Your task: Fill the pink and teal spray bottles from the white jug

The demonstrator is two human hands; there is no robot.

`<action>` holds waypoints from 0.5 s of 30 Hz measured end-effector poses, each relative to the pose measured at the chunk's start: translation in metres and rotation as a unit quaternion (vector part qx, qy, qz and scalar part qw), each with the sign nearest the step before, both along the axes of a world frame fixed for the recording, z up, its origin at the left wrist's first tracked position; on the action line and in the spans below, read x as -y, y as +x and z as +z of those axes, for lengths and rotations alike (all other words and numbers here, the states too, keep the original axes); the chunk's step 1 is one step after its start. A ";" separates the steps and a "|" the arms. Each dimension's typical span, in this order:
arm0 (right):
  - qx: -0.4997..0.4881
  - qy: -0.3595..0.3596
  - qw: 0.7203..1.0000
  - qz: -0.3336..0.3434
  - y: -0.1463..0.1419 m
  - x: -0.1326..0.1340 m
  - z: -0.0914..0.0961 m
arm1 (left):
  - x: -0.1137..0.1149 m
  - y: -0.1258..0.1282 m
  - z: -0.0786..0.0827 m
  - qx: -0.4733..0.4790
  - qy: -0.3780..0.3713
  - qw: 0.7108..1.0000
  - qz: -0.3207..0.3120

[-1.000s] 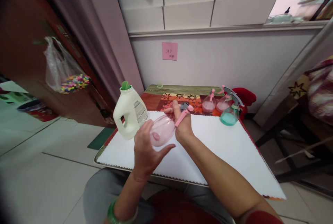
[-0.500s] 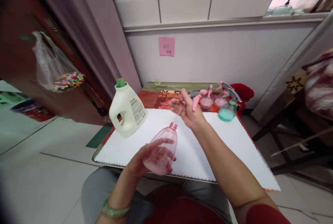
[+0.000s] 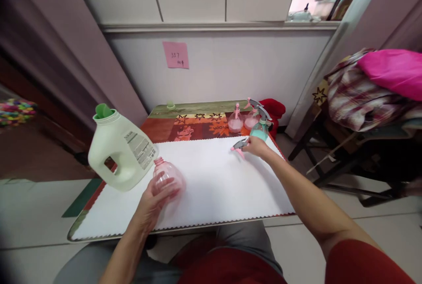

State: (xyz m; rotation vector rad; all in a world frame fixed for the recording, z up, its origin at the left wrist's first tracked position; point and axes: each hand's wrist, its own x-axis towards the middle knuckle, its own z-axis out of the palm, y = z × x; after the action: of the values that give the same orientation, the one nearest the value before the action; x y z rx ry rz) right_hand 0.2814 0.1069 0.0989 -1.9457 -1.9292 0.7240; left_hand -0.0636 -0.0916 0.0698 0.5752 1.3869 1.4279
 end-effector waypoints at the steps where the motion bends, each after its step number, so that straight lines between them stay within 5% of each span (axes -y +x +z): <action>1: 0.015 0.003 1.000 -0.011 0.005 0.002 -0.011 | -0.004 0.002 0.001 -0.026 0.007 1.000 -0.002; 8: 0.074 0.026 0.997 -0.002 0.038 0.011 -0.042 | -0.051 0.018 0.006 -0.220 0.080 0.972 0.006; 15: 0.103 0.074 0.992 0.010 0.051 0.020 -0.062 | -0.122 0.050 -0.010 -0.354 0.125 0.927 -0.008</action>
State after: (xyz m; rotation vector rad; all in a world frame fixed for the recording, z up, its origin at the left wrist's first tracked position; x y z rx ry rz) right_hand 0.3321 0.0864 0.0367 -1.9776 -2.0593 0.3841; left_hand -0.0140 0.0301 0.0603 1.3660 1.7433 1.4564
